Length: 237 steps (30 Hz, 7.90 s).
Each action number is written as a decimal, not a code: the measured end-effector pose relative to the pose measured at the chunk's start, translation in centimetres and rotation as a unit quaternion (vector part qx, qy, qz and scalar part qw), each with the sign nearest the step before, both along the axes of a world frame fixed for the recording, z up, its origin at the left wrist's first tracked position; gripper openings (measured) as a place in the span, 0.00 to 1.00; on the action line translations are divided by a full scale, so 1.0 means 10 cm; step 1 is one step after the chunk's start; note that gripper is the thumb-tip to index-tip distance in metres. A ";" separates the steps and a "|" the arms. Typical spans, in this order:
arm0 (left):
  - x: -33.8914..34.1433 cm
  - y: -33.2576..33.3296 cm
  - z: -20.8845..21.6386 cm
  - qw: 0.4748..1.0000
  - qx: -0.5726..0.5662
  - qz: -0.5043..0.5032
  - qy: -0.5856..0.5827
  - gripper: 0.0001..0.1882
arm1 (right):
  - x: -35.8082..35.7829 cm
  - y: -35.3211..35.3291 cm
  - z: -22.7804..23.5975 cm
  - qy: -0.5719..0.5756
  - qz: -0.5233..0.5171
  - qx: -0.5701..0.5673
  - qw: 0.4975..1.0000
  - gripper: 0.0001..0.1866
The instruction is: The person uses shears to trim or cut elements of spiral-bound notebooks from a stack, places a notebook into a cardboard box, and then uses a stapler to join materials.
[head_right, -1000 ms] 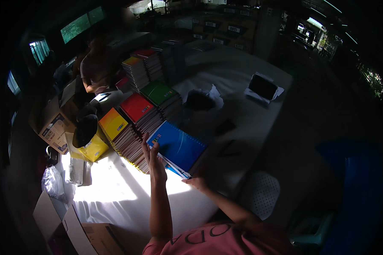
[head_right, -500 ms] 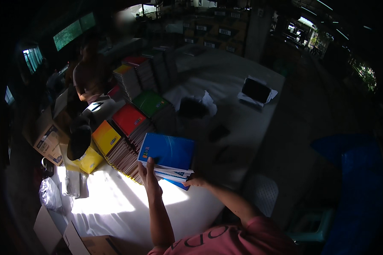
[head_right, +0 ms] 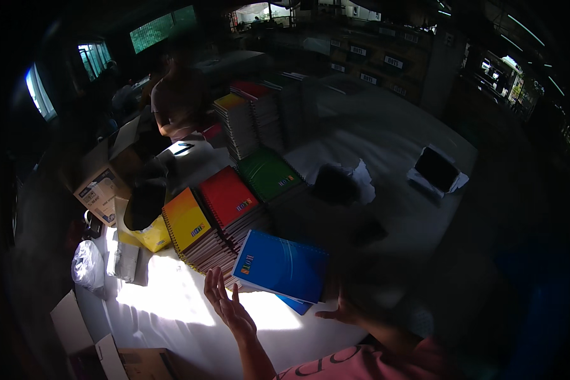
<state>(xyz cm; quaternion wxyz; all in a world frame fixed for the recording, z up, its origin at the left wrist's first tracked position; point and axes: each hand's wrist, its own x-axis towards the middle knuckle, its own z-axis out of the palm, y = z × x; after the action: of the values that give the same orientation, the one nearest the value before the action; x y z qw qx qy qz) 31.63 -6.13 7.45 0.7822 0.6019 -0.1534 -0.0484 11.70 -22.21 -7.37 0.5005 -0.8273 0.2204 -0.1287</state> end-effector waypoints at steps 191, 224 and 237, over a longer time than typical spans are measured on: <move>-2.20 -0.99 -1.25 0.781 0.515 0.217 -0.279 0.29 | -0.43 -1.35 0.67 0.084 0.374 0.048 0.922 0.14; -2.19 -0.85 -1.28 0.869 0.382 0.190 -0.252 0.31 | -0.27 -1.58 0.60 -0.112 0.418 0.096 0.897 0.16; -2.18 -0.84 -1.32 0.892 0.342 0.170 -0.243 0.28 | -0.08 -1.49 0.62 0.043 0.431 -0.007 0.901 0.10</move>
<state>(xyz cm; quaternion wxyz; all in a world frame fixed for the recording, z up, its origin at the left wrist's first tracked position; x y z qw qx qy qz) 9.85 -14.51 -5.79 0.4628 0.8419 -0.2083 0.1834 10.89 -37.10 -1.14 0.4916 -0.8496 -0.1373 0.1333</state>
